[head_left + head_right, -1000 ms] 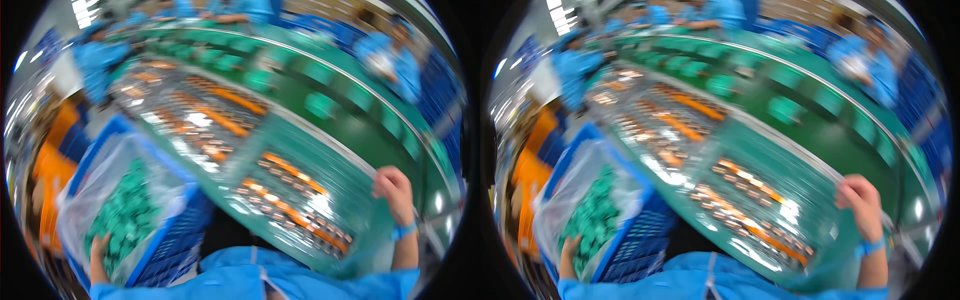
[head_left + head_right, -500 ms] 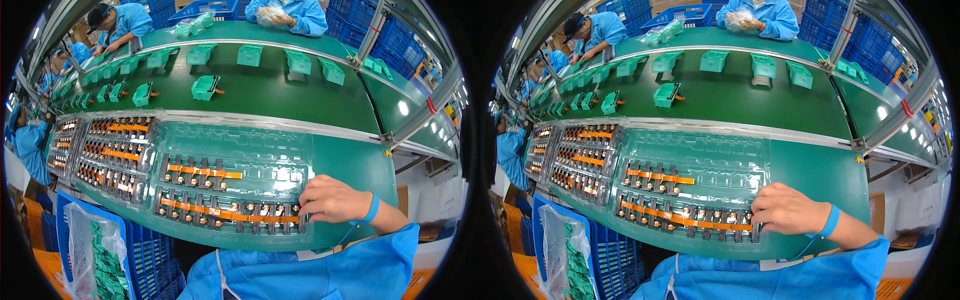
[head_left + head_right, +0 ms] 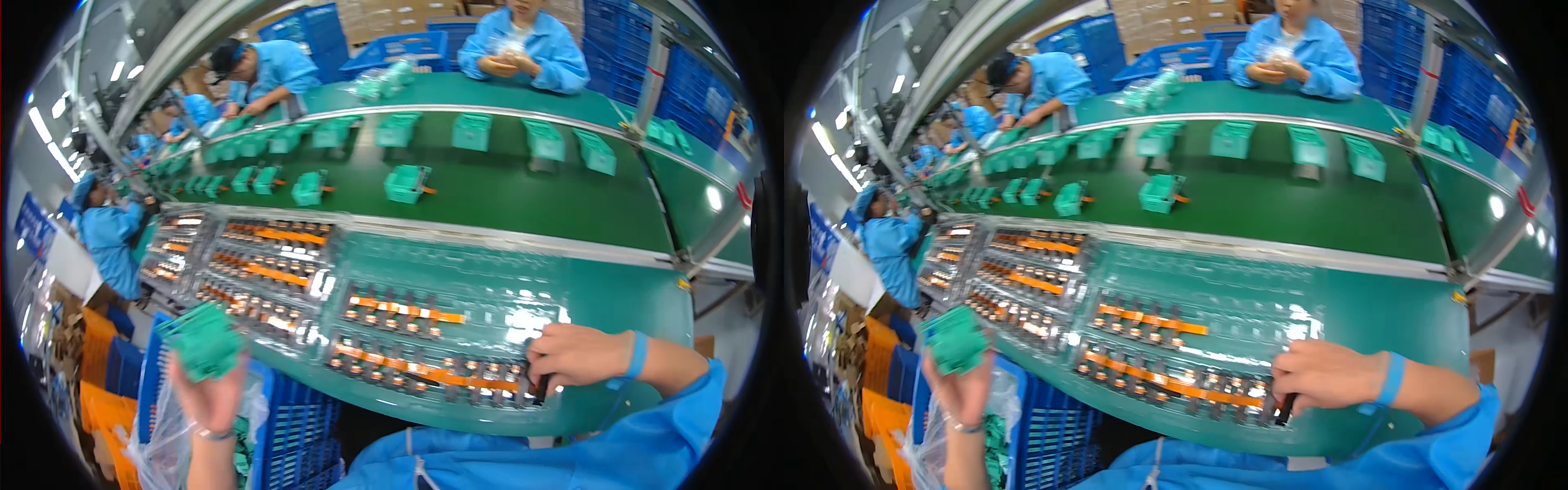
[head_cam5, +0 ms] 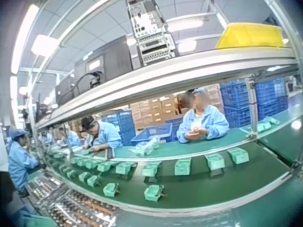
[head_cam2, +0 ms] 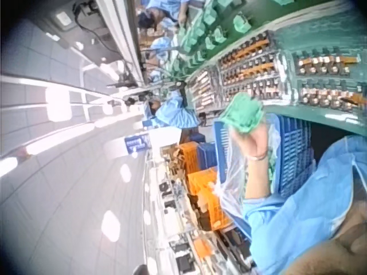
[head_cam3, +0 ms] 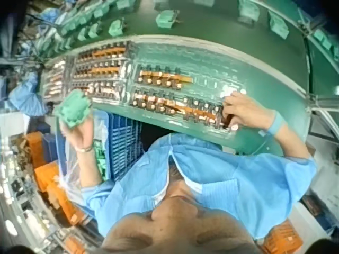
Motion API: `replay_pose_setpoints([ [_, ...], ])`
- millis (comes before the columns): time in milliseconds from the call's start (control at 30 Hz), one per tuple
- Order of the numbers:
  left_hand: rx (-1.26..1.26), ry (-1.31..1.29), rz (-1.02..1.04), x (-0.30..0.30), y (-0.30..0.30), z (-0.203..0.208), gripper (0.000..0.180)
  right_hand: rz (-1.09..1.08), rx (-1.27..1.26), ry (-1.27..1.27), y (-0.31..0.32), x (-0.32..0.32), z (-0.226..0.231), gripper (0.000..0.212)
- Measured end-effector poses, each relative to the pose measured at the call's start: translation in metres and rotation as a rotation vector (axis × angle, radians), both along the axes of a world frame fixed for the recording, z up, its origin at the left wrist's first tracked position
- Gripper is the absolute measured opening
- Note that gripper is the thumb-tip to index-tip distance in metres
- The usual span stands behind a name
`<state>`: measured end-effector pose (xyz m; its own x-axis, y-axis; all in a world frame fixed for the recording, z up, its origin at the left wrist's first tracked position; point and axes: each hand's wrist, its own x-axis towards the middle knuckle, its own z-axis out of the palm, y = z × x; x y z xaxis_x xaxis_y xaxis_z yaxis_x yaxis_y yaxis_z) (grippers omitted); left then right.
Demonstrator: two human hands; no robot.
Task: The person assembles electronic components into green plastic housings by hand.
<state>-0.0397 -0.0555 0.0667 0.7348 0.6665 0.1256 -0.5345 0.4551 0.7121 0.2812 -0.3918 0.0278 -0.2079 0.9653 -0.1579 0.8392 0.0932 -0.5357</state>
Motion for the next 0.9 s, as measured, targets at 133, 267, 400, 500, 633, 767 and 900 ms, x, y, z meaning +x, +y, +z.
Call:
replay_pose_setpoints([
  [133,-0.095,0.15,-0.248,0.06,-0.023,0.002,0.069,-0.279,0.172,0.25,-0.006,0.003,-0.004,0.016],
  [267,-0.012,0.206,-0.356,0.092,-0.033,-0.016,0.08,-0.744,0.117,0.974,0.01,-0.005,-0.012,0.012],
  [400,0.733,0.496,-0.163,0.104,-0.04,-0.038,0.085,-0.921,0.091,1.554,0.049,-0.016,-0.004,0.012],
  [500,1.183,0.653,-0.029,0.109,-0.051,-0.045,0.079,-0.752,0.255,1.426,0.069,-0.02,-0.006,0.015],
  [633,1.551,0.598,0.151,0.117,-0.053,-0.053,0.08,-0.674,0.522,1.045,0.094,-0.046,0.013,0.023],
  [767,1.608,0.576,0.228,0.112,-0.057,-0.057,0.081,-0.687,0.474,0.81,0.11,-0.055,0.012,0.022],
  [900,1.595,0.555,0.242,0.113,-0.057,-0.061,0.081,-0.69,0.445,0.773,0.119,-0.059,0.0,0.021],
])
